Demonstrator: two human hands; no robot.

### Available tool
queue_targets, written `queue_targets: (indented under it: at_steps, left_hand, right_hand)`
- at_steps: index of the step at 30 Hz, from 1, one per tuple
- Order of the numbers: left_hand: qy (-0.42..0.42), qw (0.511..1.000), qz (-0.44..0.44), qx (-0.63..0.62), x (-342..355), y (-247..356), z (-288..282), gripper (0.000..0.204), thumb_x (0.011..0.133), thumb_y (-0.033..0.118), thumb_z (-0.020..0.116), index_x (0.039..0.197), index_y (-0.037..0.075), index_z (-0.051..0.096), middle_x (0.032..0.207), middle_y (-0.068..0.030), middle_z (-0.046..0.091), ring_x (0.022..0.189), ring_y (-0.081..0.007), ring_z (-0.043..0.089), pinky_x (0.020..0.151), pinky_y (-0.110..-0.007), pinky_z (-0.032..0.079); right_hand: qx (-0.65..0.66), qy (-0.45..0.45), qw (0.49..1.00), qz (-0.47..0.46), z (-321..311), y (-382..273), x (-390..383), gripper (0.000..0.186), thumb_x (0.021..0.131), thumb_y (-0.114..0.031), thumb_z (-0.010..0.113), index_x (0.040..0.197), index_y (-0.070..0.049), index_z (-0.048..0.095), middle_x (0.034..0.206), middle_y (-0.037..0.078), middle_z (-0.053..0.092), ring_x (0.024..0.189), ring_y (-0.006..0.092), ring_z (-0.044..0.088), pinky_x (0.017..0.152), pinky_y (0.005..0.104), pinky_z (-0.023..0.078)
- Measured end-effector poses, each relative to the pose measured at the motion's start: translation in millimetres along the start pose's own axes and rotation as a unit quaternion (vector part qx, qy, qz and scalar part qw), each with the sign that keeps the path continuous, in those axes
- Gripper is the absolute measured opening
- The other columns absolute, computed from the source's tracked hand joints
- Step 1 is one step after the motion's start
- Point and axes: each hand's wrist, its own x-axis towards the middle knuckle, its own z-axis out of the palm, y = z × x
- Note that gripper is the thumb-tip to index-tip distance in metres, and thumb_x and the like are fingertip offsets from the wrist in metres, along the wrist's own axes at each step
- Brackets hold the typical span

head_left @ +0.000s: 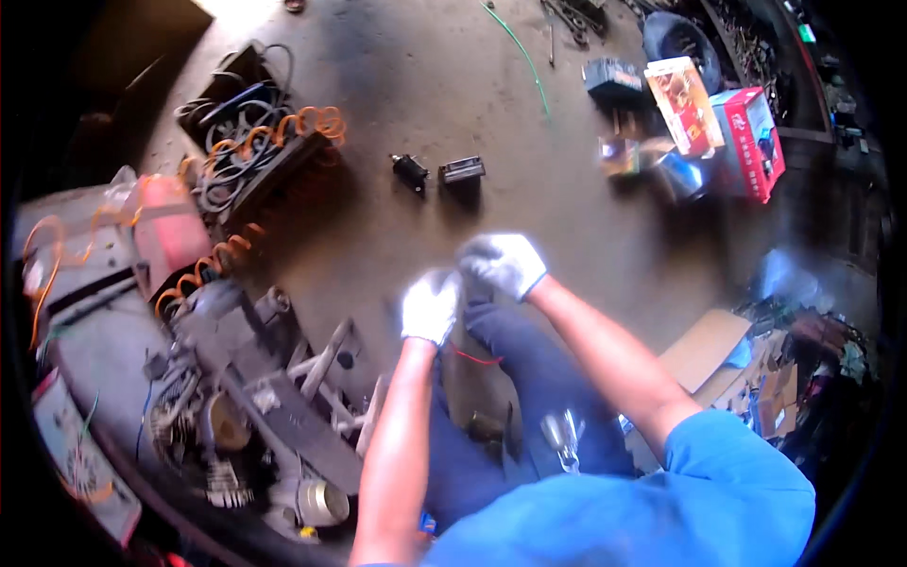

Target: The person connects wires from a battery to a starter motor to test its function, resulting in visible sparks, and then places a cap on the motor.

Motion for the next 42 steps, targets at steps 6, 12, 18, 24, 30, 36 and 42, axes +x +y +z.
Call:
queue_targets:
  at_steps: [6, 12, 18, 24, 30, 36, 42]
  left_hand:
    - [-0.014, 0.982, -0.139, -0.130, 194, -121, 101, 0.020, 0.101, 0.025, 0.068, 0.108, 0.007, 0.073, 0.077, 0.0004, 0.065, 0.060, -0.0087, 0.055, 0.053, -0.027, 0.044]
    - [-0.046, 0.932, -0.175, -0.315, 306, -188, 122, 0.019, 0.105, 0.026, 0.061, 0.109, 0.010, 0.069, 0.079, -0.0010, 0.064, 0.061, -0.0127, 0.059, 0.054, -0.030, 0.048]
    - [-0.142, 0.982, 0.062, -0.107, 365, -239, 155, 0.036, 0.107, 0.034, 0.057, 0.120, 0.003, 0.069, 0.094, -0.0085, 0.073, 0.077, -0.0164, 0.069, 0.069, -0.034, 0.056]
    - [-0.200, 0.937, 0.173, 0.226, 364, -202, 93, 0.044, 0.103, 0.040, 0.059, 0.112, 0.000, 0.074, 0.100, -0.0163, 0.078, 0.090, -0.0216, 0.074, 0.084, -0.039, 0.057]
    - [-0.106, 0.929, 0.285, 0.212, 413, -212, 70, 0.039, 0.095, 0.039, 0.070, 0.110, 0.003, 0.076, 0.107, -0.0186, 0.077, 0.099, -0.0343, 0.074, 0.089, -0.041, 0.057]
    - [-0.141, 0.855, 0.321, 0.383, 481, -192, 75, 0.040, 0.094, 0.041, 0.068, 0.115, 0.008, 0.073, 0.112, -0.0182, 0.075, 0.105, -0.0423, 0.070, 0.091, -0.050, 0.056]
    - [-0.151, 0.782, 0.304, 0.523, 463, -166, 101, 0.025, 0.091, 0.023, 0.065, 0.103, 0.003, 0.074, 0.107, -0.0263, 0.073, 0.107, -0.0422, 0.071, 0.090, -0.051, 0.056]
  right_hand:
    - [0.245, 0.076, 0.946, 0.200, 41, 185, 129, 0.026, 0.099, -0.019, 0.069, 0.115, 0.001, 0.075, 0.093, 0.010, 0.079, 0.077, 0.0153, 0.073, 0.073, 0.0304, 0.059]
    - [0.135, 0.032, 0.965, 0.224, 67, 281, 221, 0.036, 0.104, -0.038, 0.060, 0.114, -0.007, 0.076, 0.103, 0.012, 0.079, 0.095, 0.0252, 0.075, 0.084, 0.0385, 0.058]
    - [-0.052, 0.019, 0.988, 0.146, 92, 317, 258, 0.042, 0.099, -0.043, 0.060, 0.119, -0.010, 0.078, 0.117, 0.017, 0.077, 0.109, 0.0333, 0.073, 0.097, 0.0412, 0.055]
    - [-0.077, 0.090, 0.989, 0.088, 112, 333, 260, 0.038, 0.097, -0.035, 0.062, 0.113, -0.006, 0.079, 0.111, 0.018, 0.078, 0.104, 0.0317, 0.074, 0.093, 0.0405, 0.056]
    - [-0.091, 0.204, 0.969, 0.107, 134, 343, 259, 0.036, 0.100, -0.036, 0.060, 0.101, -0.003, 0.074, 0.102, 0.026, 0.074, 0.101, 0.0439, 0.070, 0.088, 0.0510, 0.054]
    - [-0.132, 0.244, 0.955, 0.107, 155, 346, 259, 0.031, 0.100, -0.037, 0.063, 0.102, -0.008, 0.073, 0.100, 0.023, 0.075, 0.098, 0.0434, 0.071, 0.086, 0.0527, 0.056]
    - [-0.148, 0.251, 0.951, 0.103, 160, 360, 257, 0.031, 0.100, -0.037, 0.062, 0.099, -0.009, 0.075, 0.096, 0.021, 0.076, 0.095, 0.0427, 0.072, 0.085, 0.0532, 0.057]
